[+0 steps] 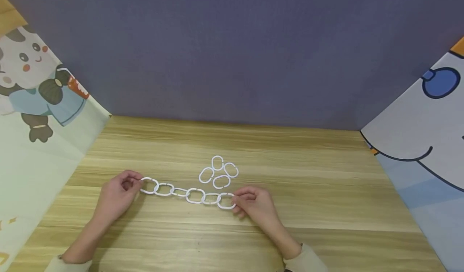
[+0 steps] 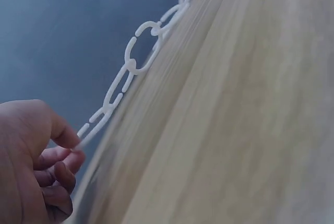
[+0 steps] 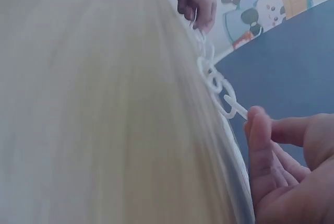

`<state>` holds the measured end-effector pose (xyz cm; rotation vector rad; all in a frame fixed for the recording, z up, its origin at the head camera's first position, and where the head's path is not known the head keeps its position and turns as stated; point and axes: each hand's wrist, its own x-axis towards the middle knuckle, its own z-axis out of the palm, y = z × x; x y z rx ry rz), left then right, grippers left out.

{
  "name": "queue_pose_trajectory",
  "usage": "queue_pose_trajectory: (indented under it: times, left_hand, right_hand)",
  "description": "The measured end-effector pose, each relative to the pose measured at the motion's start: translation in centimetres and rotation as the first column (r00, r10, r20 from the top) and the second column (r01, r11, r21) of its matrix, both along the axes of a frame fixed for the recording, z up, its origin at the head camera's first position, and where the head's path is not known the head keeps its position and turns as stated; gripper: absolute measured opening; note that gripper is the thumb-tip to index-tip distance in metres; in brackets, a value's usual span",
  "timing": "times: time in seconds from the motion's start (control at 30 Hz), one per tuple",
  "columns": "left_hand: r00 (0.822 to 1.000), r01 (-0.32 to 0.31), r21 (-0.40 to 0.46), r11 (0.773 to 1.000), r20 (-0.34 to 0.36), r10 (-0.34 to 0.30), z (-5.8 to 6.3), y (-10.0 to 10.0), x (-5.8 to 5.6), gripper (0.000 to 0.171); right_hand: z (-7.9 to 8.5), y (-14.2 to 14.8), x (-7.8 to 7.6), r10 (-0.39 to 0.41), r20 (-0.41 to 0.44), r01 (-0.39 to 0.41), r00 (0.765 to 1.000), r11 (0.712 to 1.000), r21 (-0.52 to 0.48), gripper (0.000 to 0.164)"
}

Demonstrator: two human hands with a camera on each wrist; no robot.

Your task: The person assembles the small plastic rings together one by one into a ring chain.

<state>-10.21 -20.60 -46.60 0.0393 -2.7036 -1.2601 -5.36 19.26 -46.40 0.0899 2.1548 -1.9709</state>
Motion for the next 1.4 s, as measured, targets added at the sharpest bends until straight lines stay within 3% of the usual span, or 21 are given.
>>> queue_pose_trajectory:
  times: [0.2,0.43,0.6,0.73,0.83,0.93,1.03,1.1,1.2,1.3,1.4]
  left_hand:
    - [1.000,-0.015,-0.131,0.991,0.003,0.015,0.4,-0.9,0.1,0.007]
    - [0.994,0.009,-0.208,0.978,0.113,0.015,0.6,-1.5,0.4,0.014]
    - [0.993,0.030,-0.247,0.969,0.115,-0.002,0.6,-1.5,0.7,0.027]
    - [0.999,0.032,-0.213,0.977,0.034,-0.025,0.6,-0.7,1.1,0.041]
    - [0.992,0.025,-0.176,0.984,-0.118,-0.046,0.7,0.9,1.5,0.039]
    - [0.952,0.062,-0.132,0.989,-0.290,-0.098,0.6,3.2,1.8,0.030]
    - [0.905,0.152,-0.081,0.985,-0.390,-0.172,0.2,5.6,2.2,0.026]
    - [0.894,0.221,-0.028,0.975,-0.395,-0.214,-0.1,7.0,2.5,0.024]
    - [0.895,0.293,0.059,0.954,-0.368,-0.252,-0.4,8.7,2.9,0.023]
    - [0.895,0.329,0.105,0.938,-0.351,-0.275,-0.7,9.7,3.1,0.022]
    - [0.892,0.351,0.098,0.931,-0.338,-0.300,-1.1,10.6,3.4,0.023]
  right_hand:
    - [0.2,-1.5,0.1,0.036,0.026,-0.034,0.999,0.997,-0.072,0.031]
    - [0.0,-3.0,-0.1,0.038,0.015,-0.037,0.999,0.998,-0.055,0.021]
    - [-0.3,-3.3,-0.1,0.038,0.003,-0.038,0.999,0.998,-0.048,0.019]
    - [-0.4,-3.4,0.0,0.042,-0.009,-0.042,0.999,0.997,-0.059,0.021]
    - [-0.5,-3.5,0.0,0.048,-0.020,-0.049,0.999,0.997,-0.052,0.021]
    - [-0.6,-3.6,0.0,0.048,-0.025,-0.048,0.999,0.998,-0.033,0.019]
    - [-0.8,-3.6,0.1,0.041,-0.027,-0.042,0.999,0.999,-0.021,0.018]
    - [-0.9,-3.6,0.1,0.038,-0.033,-0.039,0.999,0.999,-0.021,0.017]
    - [-1.0,-3.6,0.1,0.043,-0.046,-0.044,0.998,0.999,-0.023,0.018]
    - [-1.0,-3.6,0.1,0.050,-0.055,-0.052,0.997,0.998,-0.028,0.019]
    - [-1.0,-3.6,0.2,0.056,-0.059,-0.058,0.997,0.998,-0.025,0.020]
